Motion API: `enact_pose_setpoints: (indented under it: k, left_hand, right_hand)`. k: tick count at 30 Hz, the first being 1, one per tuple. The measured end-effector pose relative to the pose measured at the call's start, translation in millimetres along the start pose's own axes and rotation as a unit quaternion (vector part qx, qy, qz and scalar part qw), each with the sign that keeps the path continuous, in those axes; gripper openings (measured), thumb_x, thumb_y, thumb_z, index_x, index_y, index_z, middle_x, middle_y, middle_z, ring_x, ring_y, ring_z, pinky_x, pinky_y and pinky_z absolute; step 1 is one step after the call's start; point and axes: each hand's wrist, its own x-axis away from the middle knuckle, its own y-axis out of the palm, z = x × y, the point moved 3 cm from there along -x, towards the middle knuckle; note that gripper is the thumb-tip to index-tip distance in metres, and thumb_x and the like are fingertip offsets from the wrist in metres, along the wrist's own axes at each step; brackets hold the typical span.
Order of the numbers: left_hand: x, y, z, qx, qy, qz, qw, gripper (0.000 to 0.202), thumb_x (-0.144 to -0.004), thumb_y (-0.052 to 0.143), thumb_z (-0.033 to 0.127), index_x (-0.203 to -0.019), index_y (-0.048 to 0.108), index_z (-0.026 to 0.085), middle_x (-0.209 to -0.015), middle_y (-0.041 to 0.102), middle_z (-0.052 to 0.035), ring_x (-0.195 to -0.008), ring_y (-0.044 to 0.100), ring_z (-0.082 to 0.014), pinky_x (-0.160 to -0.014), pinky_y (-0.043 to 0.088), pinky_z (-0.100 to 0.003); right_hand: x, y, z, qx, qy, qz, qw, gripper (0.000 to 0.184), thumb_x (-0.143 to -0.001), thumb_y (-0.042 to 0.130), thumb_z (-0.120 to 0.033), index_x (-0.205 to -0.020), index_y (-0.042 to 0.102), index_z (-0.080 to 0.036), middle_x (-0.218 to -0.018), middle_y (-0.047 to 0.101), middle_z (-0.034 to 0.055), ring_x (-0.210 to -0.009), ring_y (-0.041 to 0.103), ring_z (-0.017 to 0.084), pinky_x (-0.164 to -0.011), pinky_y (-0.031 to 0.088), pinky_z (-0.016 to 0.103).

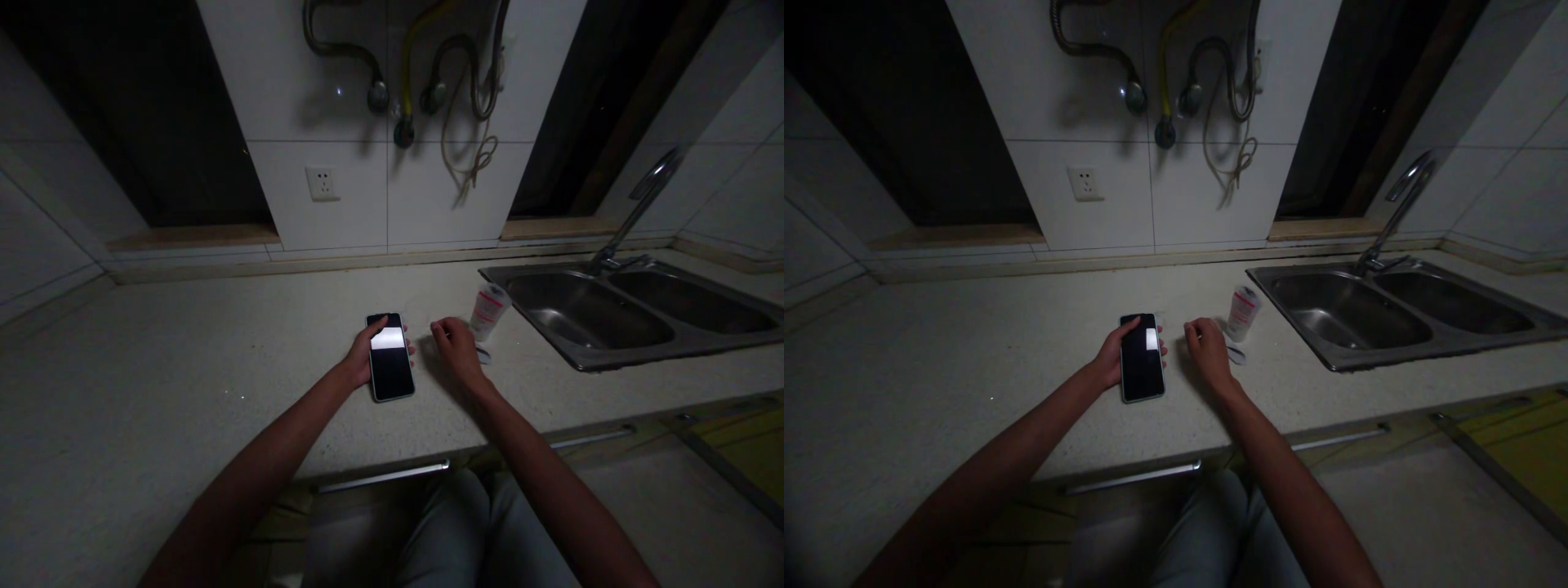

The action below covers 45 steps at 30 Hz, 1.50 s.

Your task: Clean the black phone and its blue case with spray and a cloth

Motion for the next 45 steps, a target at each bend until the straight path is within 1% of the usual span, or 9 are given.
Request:
enact_pose_setpoints:
  k: [2,6,15,23,29,32,36,42,45]
  left_hand:
    - [0.0,-0.5,0.6,-0.006,0.005,0.003,1.000,0.041,-0.089,0.056,0.049,-0.108,0.065,0.013,-0.079,0.072,-0.0106,-0.076,0.072,-0.0256,-0.077,0.057,-0.045]
    - [1.5,0.5,1.4,-0.008,0.007,-0.001,1.000,0.041,-0.090,0.055,0.048,-0.108,0.066,0.013,-0.081,0.073,-0.0111,-0.074,0.072,-0.0241,-0.078,0.057,-0.044]
    - [-1.4,-0.2,0.5,-0.002,0.020,-0.024,0.999,0.039,-0.090,0.055,0.044,-0.105,0.069,0.012,-0.089,0.075,-0.0126,-0.077,0.072,-0.0214,-0.074,0.056,-0.034]
    - [-5.2,-4.9,-0.5,-0.015,0.020,-0.006,1.000,0.038,-0.087,0.058,0.044,-0.105,0.070,0.013,-0.091,0.076,-0.0115,-0.077,0.072,-0.0203,-0.080,0.055,-0.034]
    - [-2.3,-5.8,1.1,-0.116,0.045,0.124,0.984,0.019,-0.082,0.064,0.032,-0.083,0.066,0.013,-0.070,0.071,-0.0081,-0.060,0.066,-0.0181,-0.067,0.054,-0.032]
    - [-1.2,-9.2,5.0,-0.203,0.110,0.167,0.959,0.019,-0.077,0.069,0.032,-0.084,0.065,0.015,-0.070,0.069,-0.0055,-0.062,0.064,-0.0177,-0.065,0.052,-0.031]
    - [-1.6,-17.9,13.4,-0.362,0.191,0.224,0.885,0.025,-0.073,0.073,0.036,-0.087,0.067,0.016,-0.082,0.072,-0.0056,-0.072,0.065,-0.0190,-0.069,0.050,-0.031]
    - [-4.0,-28.2,22.6,-0.519,0.232,0.291,0.770,0.036,-0.074,0.076,0.041,-0.098,0.064,0.017,-0.098,0.072,-0.0109,-0.089,0.066,-0.0226,-0.078,0.048,-0.032]
    - [-5.6,-30.2,23.9,-0.552,0.224,0.303,0.744,0.040,-0.075,0.076,0.039,-0.104,0.061,0.017,-0.104,0.071,-0.0124,-0.095,0.066,-0.0240,-0.081,0.047,-0.032]
  right_hand:
    - [-0.6,4.2,2.3,-0.111,0.061,-0.043,0.991,0.028,-0.083,0.061,-0.047,-0.077,0.064,-0.020,-0.079,0.065,0.0045,-0.072,0.055,0.019,-0.068,0.044,0.033]
    - [2.7,14.0,0.7,-0.313,0.180,-0.153,0.920,0.033,-0.075,0.072,-0.051,-0.080,0.065,-0.019,-0.079,0.067,0.0037,-0.062,0.054,0.014,-0.060,0.043,0.029]
    - [12.0,18.1,-14.0,-0.436,0.242,-0.286,0.818,0.028,-0.076,0.078,-0.043,-0.080,0.067,-0.018,-0.072,0.063,0.0000,-0.055,0.049,0.009,-0.053,0.040,0.023]
    - [14.1,16.2,-18.2,-0.448,0.235,-0.283,0.815,0.031,-0.072,0.081,-0.048,-0.080,0.067,-0.020,-0.071,0.064,0.0012,-0.060,0.053,0.012,-0.056,0.045,0.025]
    - [21.8,14.7,-27.9,-0.442,0.224,-0.336,0.801,0.042,-0.078,0.071,-0.062,-0.071,0.062,-0.021,-0.058,0.051,-0.0038,-0.050,0.043,0.010,-0.054,0.041,0.026]
    - [25.0,14.6,-31.6,-0.447,0.211,-0.362,0.791,0.049,-0.076,0.069,-0.067,-0.064,0.056,-0.022,-0.053,0.044,-0.0054,-0.046,0.039,0.009,-0.050,0.037,0.026]
    - [26.6,15.1,-35.0,-0.447,0.195,-0.393,0.779,0.053,-0.075,0.066,-0.071,-0.060,0.052,-0.023,-0.048,0.039,-0.0059,-0.043,0.037,0.010,-0.048,0.034,0.025]
    - [26.1,15.8,-32.9,-0.463,0.203,-0.399,0.766,0.052,-0.078,0.065,-0.069,-0.057,0.052,-0.023,-0.047,0.038,-0.0052,-0.042,0.033,0.010,-0.047,0.033,0.025]
    - [25.9,17.6,-30.4,-0.464,0.228,-0.391,0.761,0.048,-0.085,0.061,-0.063,-0.060,0.056,-0.022,-0.050,0.040,-0.0044,-0.044,0.035,0.010,-0.049,0.034,0.025]
